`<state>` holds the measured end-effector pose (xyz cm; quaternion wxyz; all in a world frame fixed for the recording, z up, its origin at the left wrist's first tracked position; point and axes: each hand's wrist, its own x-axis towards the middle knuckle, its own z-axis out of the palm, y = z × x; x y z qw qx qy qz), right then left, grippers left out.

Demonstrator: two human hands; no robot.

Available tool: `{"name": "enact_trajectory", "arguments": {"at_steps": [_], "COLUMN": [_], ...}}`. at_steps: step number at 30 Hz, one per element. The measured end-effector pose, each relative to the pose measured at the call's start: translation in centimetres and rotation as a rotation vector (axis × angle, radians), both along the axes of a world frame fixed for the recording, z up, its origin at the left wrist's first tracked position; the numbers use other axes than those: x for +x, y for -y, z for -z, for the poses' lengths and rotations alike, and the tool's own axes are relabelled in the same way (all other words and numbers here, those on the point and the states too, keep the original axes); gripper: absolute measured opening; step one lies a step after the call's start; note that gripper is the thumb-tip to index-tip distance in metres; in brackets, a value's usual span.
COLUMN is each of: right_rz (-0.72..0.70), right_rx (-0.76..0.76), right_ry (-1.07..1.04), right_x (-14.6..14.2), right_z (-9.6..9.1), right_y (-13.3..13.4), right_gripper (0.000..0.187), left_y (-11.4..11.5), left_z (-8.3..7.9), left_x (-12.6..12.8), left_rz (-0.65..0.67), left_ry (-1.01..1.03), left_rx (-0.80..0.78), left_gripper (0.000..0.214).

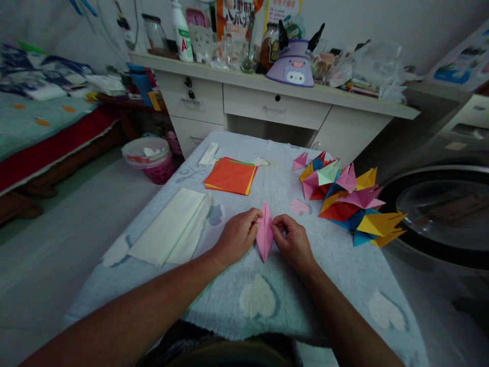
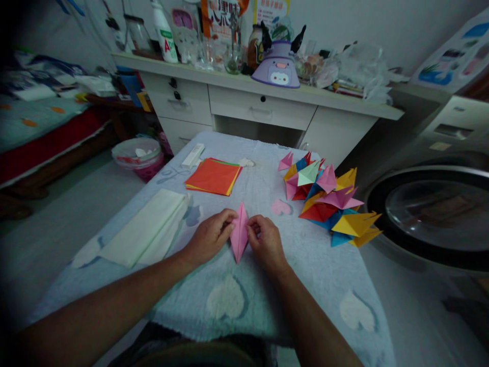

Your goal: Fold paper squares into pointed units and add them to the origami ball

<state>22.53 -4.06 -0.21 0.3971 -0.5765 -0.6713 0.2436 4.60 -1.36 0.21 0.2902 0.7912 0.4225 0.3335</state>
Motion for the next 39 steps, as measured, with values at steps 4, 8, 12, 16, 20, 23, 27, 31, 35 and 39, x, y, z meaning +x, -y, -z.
{"name": "enact_trajectory", "arguments": {"at_steps": [4,8,12,16,20,23,27,31,35,39], "right_rz": [0.022,0.043,0.118,0.170,0.213,0.221,0.193,0.178,0.169,0.164], "right_rx": [0.024,-0.003,-0.032,-0.052,-0.101,-0.119,-0.106,-0.094,-0.079,-0.080], "right_ry": [0.170,0.368,0.504,0.599,0.644,0.638,0.606,0.620,0.643,0.599], "right_x": [-0.1,-0.2,-0.3,-0.6,-0.5,-0.2,0.0,-0.3,-0.7,-0.9], "right_z": [0.1,0.2,0.4,0.3,0.2,0.1,0.1,-0.2,-0.2,0.1], "right_y": [-0.2,-0.4,-0.4,-0.1,0.1,0.1,0.2,0.3,0.3,0.2], "right_gripper": [0.005,0.005,0.015,0.026,0.023,0.019,0.010,0.016,0.022,0.019], "left_y": [-0.4,-0.4,-0.1,0.2,0.5,0.5,0.5,0.4,0.3,0.4], "left_z": [0.7,1.5,1.6,1.1,0.9,1.0,1.2,1.1,1.1,0.9], "left_x": [-0.2,-0.2,-0.2,-0.3,-0.4,-0.4,-0.4,-0.5,-0.5,-0.5], "left_rz": [0.058,0.075,0.045,0.073,0.148,0.169,0.174,0.175,0.172,0.167], "left_ry": [-0.173,-0.290,-0.392,-0.499,-0.561,-0.558,-0.517,-0.457,-0.414,-0.365], "left_rx": [0.137,0.216,0.310,0.404,0.417,0.407,0.393,0.355,0.331,0.300], "left_gripper": [0.019,0.023,0.019,0.015,0.015,0.016,0.020,0.021,0.019,0.019]}}
